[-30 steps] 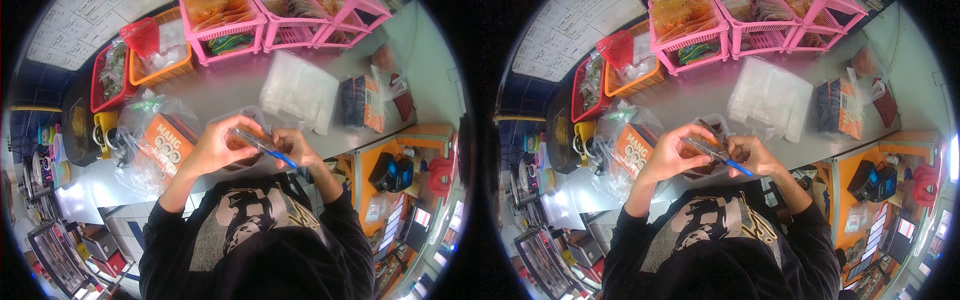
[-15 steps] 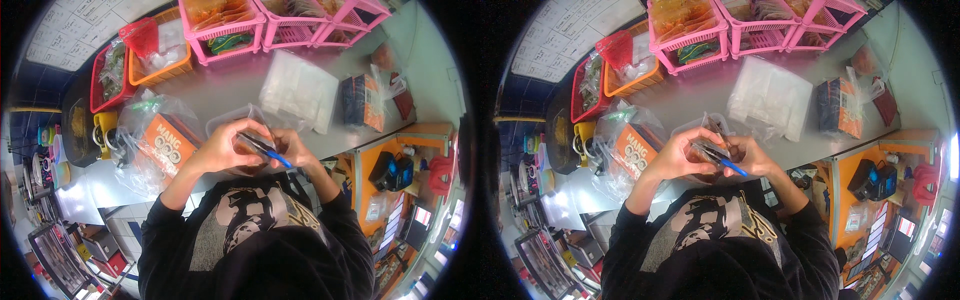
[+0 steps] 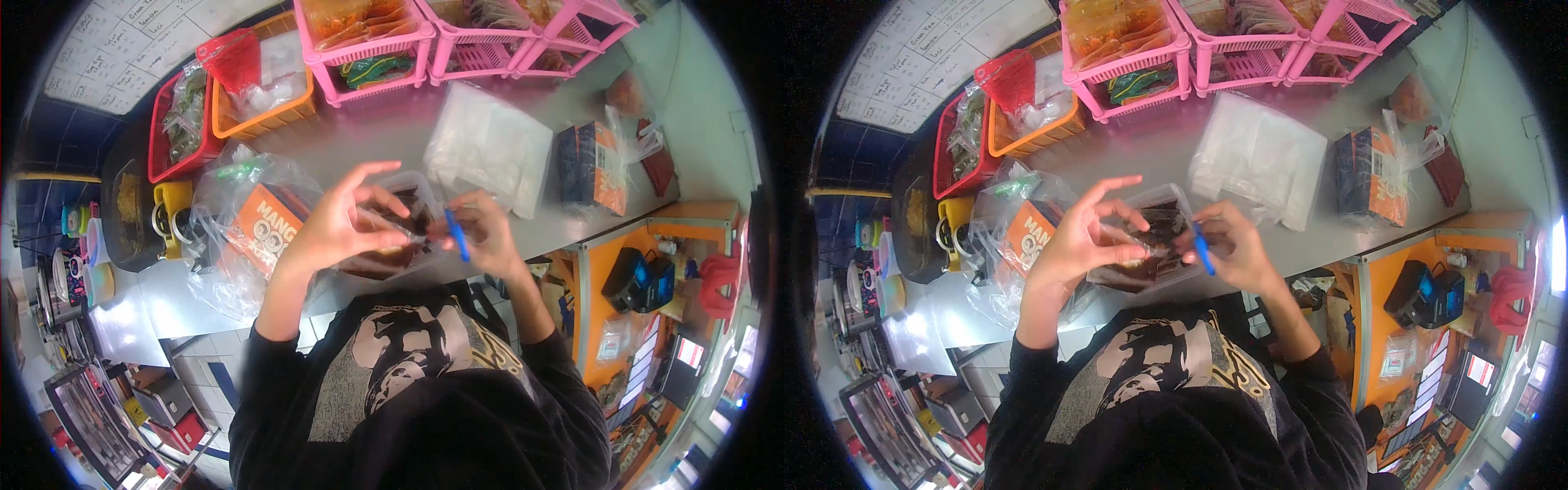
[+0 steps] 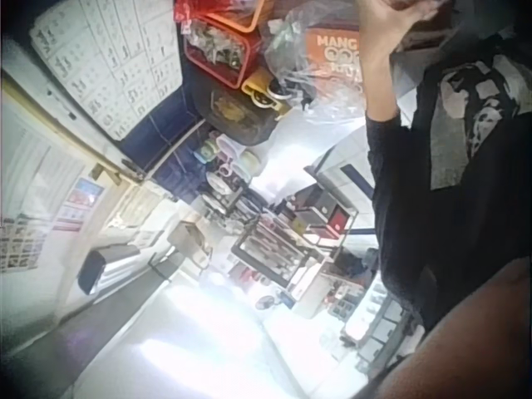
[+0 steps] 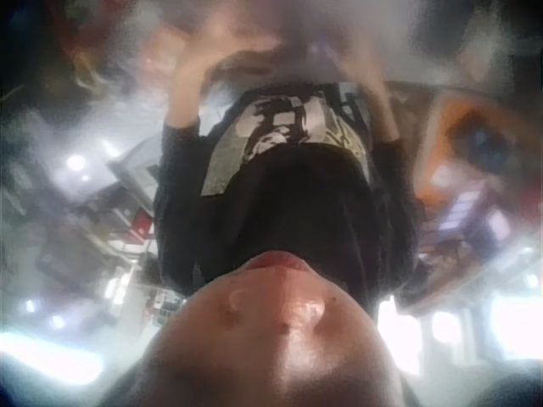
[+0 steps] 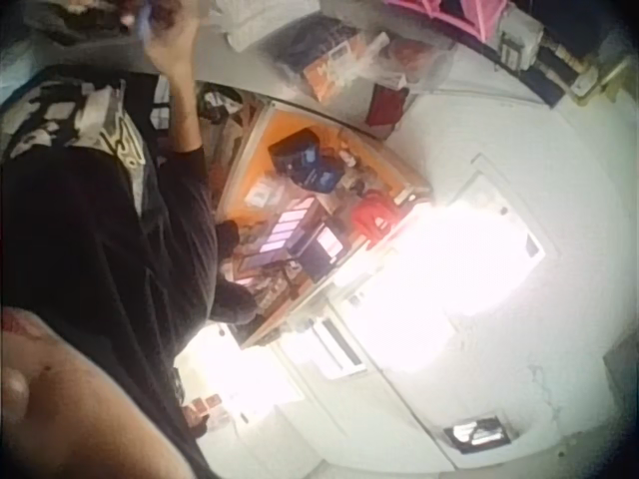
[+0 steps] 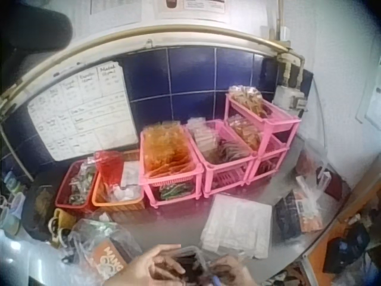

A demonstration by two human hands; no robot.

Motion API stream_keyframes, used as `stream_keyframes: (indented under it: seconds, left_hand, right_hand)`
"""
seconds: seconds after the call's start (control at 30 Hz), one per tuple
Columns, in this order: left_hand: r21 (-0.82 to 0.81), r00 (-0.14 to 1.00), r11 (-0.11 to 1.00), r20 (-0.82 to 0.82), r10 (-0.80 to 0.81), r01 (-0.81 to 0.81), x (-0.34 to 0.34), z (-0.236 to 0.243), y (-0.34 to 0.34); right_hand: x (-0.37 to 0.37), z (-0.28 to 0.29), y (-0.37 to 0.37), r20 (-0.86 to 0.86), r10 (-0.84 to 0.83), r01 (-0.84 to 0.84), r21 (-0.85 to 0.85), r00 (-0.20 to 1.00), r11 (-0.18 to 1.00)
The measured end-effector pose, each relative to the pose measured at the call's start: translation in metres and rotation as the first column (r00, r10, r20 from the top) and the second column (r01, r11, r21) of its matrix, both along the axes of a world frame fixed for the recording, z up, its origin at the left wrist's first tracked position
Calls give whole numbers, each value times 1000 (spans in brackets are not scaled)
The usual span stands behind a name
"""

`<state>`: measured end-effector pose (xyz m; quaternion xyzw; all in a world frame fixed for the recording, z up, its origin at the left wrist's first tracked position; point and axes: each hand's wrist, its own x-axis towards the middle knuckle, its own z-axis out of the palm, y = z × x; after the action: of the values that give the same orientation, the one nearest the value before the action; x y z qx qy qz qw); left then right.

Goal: The person organizes food containers on a table, moves between stations to collect items from bins, and uses scissors to cut open plastic sauce packets over a container.

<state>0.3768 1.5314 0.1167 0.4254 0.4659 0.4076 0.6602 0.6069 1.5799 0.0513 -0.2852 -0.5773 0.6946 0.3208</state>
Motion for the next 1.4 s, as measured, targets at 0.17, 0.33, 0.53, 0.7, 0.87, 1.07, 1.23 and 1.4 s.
stream_keyframes:
  seconds: [0.17,0.33,0.53,0.7,0.87,1.07,1.23,1.4]
  left_hand:
    - [83,998,995,-41,50,-47,1,-10,7]
    - [236,996,968,16,82,-84,-3,-48,-17]
    - [85,987,995,-157,-35,49,-8,-48,-27]
    - [123,999,991,-23,46,-43,-7,-56,-24]
    - [226,980,954,33,194,-197,-5,-50,-20]
    - [231,984,959,102,144,-164,-6,-43,-18]
    - [227,986,966,136,96,-126,-8,-45,-19]
    - [152,987,980,117,111,-129,-12,-43,-23]
  right_hand:
    - [-27,18,-5,53,-50,51,-16,997,999]
    - [-30,32,6,51,-207,209,-52,977,977]
    - [-17,33,25,203,-342,269,316,917,910]
    - [-15,38,30,194,-378,302,330,905,894]
    - [22,23,27,259,-45,23,86,965,996]
    - [45,9,20,152,309,-293,-118,939,949]
    - [47,9,28,104,408,-363,-295,907,884]
    - [47,3,40,58,479,-442,-301,876,845]
